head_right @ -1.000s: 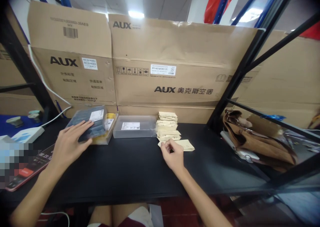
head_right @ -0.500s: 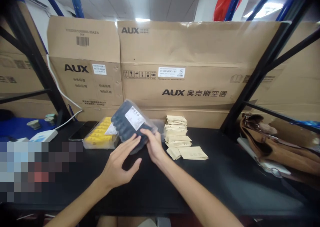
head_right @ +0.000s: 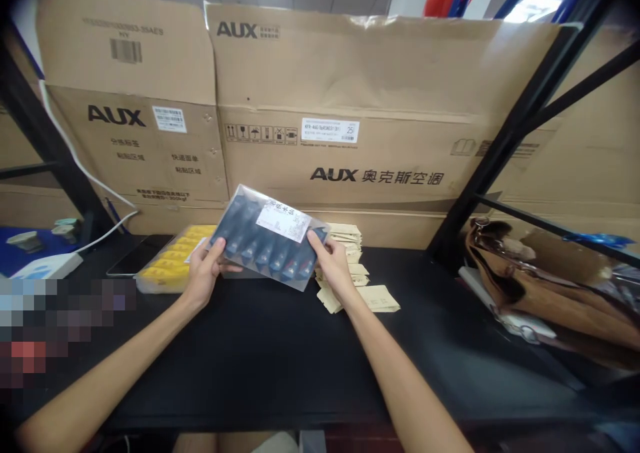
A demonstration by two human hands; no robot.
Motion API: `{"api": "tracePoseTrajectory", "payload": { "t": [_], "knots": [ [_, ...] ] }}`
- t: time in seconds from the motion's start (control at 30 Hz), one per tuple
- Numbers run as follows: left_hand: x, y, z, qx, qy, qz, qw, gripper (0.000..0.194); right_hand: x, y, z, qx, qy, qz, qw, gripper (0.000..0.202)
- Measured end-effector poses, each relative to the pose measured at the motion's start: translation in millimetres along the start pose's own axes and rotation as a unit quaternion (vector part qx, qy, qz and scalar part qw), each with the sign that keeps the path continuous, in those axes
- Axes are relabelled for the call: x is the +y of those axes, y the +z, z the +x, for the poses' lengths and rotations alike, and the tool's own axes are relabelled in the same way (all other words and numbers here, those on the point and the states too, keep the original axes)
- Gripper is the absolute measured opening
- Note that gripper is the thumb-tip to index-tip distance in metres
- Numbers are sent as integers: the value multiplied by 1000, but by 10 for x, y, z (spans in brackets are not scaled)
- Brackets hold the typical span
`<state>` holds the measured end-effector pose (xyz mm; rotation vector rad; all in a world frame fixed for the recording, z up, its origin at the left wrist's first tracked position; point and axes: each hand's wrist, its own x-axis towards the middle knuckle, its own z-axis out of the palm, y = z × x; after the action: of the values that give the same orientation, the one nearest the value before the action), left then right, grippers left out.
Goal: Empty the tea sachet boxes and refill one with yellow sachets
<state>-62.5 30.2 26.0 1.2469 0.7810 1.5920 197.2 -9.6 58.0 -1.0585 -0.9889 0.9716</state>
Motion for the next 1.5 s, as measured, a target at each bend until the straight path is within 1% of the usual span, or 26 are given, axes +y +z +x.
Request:
{"api": "tracePoseTrajectory", "payload": {
  "t": [0.1, 0.17, 0.27, 0.4, 0.53, 0.73, 0.83, 0.9, 1.1, 1.17, 1.27, 1.33, 1.4, 1.5],
  "knots": [
    [63, -52, -41, 43, -3, -39, 998, 50, 9, 12, -18, -15, 5, -12, 1000, 52],
    [109, -63, -40, 50, -3, -57, 997, 49, 10, 11, -20, -18, 4, -1, 1000, 50],
    [137, -60, -33, 47, 1, -74, 996, 48, 6, 7, -16, -26, 0, 23, 999, 47],
    [126, -62, -35, 48, 9, -80, 996, 46, -7, 17, -19, -55, 24, 52, 997, 41],
    [139, -45, -61, 39, 5, -83, 996, 45, -10, 30, -27, -67, 38, 77, 994, 38],
    [171, -8, -80, 37, -12, -100, 994, 44, 3, 43, -21, -56, 8, 96, 994, 40],
    [158, -15, -72, 41, -23, -110, 993, 45, 13, 28, -5, -64, -6, 91, 994, 44],
    [145, -19, -70, 41, -28, -113, 992, 47, 14, 12, -2, -70, -10, 89, 994, 43],
    [112, -22, -65, 36, -38, -113, 992, 49, -39, 28, -62, -95, -4, 86, 992, 45],
    [106, -29, -62, 33, -39, -110, 993, 49, -51, 45, -66, -71, -9, 75, 995, 45],
    [102, -33, -69, 31, -30, -102, 994, 48, -31, 44, -28, 0, -31, 60, 998, 43],
    [104, -13, -70, 30, -16, -94, 995, 47, 0, 24, 13, 46, -53, 60, 996, 53],
    [115, 44, -43, 28, 1, -83, 996, 48, 29, -7, 56, 81, -63, 65, 993, 57],
    [166, 227, 95, 17, 23, -64, 998, 52, 47, -89, 129, 101, -44, 82, 990, 48]
  ]
}}
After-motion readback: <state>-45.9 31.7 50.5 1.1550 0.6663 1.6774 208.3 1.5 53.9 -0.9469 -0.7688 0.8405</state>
